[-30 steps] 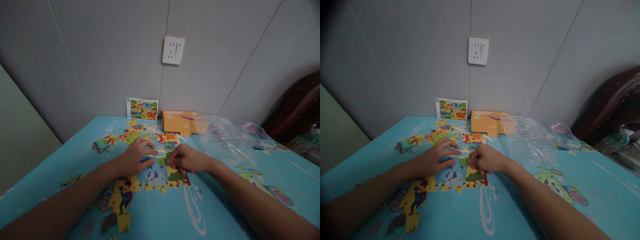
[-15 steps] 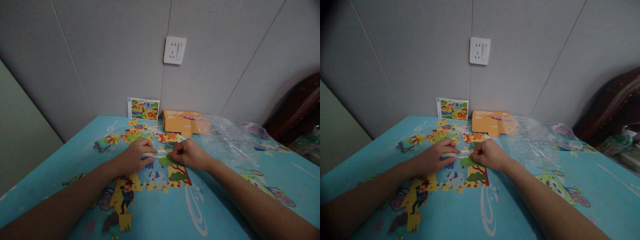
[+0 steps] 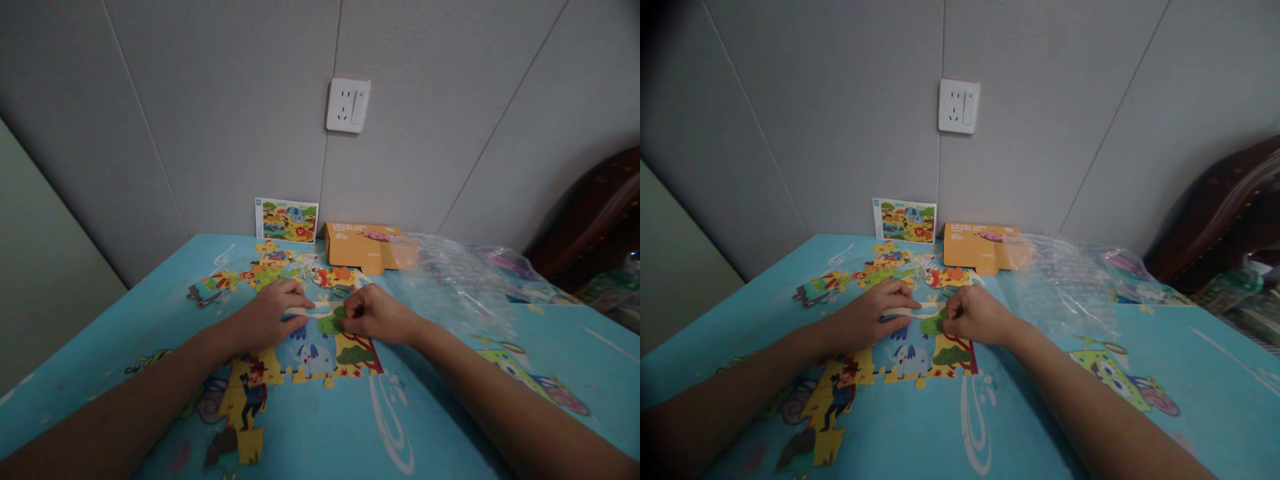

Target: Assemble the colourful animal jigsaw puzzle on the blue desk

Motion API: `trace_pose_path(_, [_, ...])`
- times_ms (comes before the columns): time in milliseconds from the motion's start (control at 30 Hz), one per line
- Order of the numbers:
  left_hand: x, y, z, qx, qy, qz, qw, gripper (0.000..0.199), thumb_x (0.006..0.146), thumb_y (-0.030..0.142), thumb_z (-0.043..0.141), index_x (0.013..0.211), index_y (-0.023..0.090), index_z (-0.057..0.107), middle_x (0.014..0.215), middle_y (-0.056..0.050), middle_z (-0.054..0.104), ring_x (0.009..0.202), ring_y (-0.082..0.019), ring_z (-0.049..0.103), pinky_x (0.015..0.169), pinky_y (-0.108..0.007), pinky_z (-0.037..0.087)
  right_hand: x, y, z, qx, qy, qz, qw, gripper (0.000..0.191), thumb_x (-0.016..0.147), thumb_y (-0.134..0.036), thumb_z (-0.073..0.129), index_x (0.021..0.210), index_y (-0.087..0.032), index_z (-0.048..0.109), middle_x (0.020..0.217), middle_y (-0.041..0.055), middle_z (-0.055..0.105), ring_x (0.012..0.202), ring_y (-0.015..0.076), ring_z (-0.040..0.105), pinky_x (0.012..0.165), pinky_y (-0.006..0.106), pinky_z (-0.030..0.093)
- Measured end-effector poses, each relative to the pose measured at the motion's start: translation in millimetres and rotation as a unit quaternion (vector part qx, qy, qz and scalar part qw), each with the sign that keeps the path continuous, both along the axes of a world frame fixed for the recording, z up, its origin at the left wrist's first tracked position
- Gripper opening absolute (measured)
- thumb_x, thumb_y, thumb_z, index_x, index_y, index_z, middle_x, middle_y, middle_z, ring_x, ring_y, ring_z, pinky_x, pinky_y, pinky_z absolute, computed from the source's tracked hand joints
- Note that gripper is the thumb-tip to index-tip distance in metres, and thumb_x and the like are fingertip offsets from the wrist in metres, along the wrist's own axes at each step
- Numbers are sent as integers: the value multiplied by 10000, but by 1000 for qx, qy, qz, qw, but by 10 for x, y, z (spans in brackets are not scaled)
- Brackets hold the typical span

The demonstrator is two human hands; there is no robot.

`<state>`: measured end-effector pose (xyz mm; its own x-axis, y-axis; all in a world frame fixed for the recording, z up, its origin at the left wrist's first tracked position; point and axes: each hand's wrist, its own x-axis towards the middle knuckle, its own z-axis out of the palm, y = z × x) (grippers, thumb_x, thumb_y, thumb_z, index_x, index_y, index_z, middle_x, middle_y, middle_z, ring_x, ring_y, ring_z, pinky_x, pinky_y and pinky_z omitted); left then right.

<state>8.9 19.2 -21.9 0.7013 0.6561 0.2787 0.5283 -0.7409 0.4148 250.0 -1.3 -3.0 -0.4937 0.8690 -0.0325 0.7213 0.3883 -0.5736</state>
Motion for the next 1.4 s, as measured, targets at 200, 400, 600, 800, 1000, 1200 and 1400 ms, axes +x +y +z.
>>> trace_pose_path(200, [3, -4, 3, 12, 0, 0, 1000, 261, 867, 271, 559, 1085, 207, 689, 1032, -73, 585, 1003, -200, 530, 940, -370, 420, -4, 3, 7, 25, -32, -21, 999, 207, 705, -209, 567, 516, -163, 495, 478, -50, 412, 471, 71, 342, 465, 205, 245])
trace_pose_path(400, [7, 11, 14, 32, 11, 33, 999, 240, 880, 249, 526, 1007, 194, 722, 954, -69, 601, 924, -190, 565, 859, -318, 445, 11, 35, 21, 76, -92, -110, 987, 251, 778, -374, 585, 903, -169, 656, 651, 37, 628, 574, 143, 528, 525, 230, 312])
trace_pose_path(600, [17, 17, 60, 1, 6, 56, 998, 232, 858, 220, 533, 979, 185, 729, 892, -61, 636, 830, -173, 591, 769, -286, 461, 21, 43, 24, 72, -110, -101, 986, 245, 793, -401, 582, 839, -172, 656, 678, 54, 645, 597, 157, 547, 528, 242, 318])
trace_pose_path(800, [20, 13, 78, -3, 5, 56, 998, 206, 837, 208, 554, 935, 194, 734, 842, -47, 640, 776, -154, 594, 717, -259, 462, 29, 59, 8, 80, -104, -69, 989, 261, 816, -417, 580, 749, -175, 651, 684, 51, 642, 606, 147, 538, 543, 244, 317])
trace_pose_path(1000, [-4, 22, 46, -2, 6, 41, 999, 197, 831, 200, 560, 926, 181, 732, 855, -51, 652, 770, -152, 597, 723, -261, 452, 35, 75, -6, 81, -98, -78, 989, 263, 809, -423, 609, 736, -174, 650, 681, 41, 643, 594, 139, 524, 536, 244, 305])
trace_pose_path(1200, [-8, 55, 74, 31, 44, 65, 996, 241, 863, 206, 493, 915, 186, 727, 890, -58, 670, 829, -171, 601, 804, -304, 446, 28, 57, 0, 80, -94, -79, 989, 233, 814, -389, 623, 736, -171, 647, 658, 26, 633, 578, 130, 519, 529, 239, 302])
trace_pose_path(1400, [-262, 151, 148, 65, 228, 458, 856, 568, 765, 330, 583, 1299, 147, 522, 1171, -247, 537, 1114, -440, 451, 821, -597, 397, 48, 66, -28, 88, -91, -71, 989, 236, 824, -398, 613, 747, -177, 644, 671, 25, 638, 582, 131, 522, 534, 239, 307])
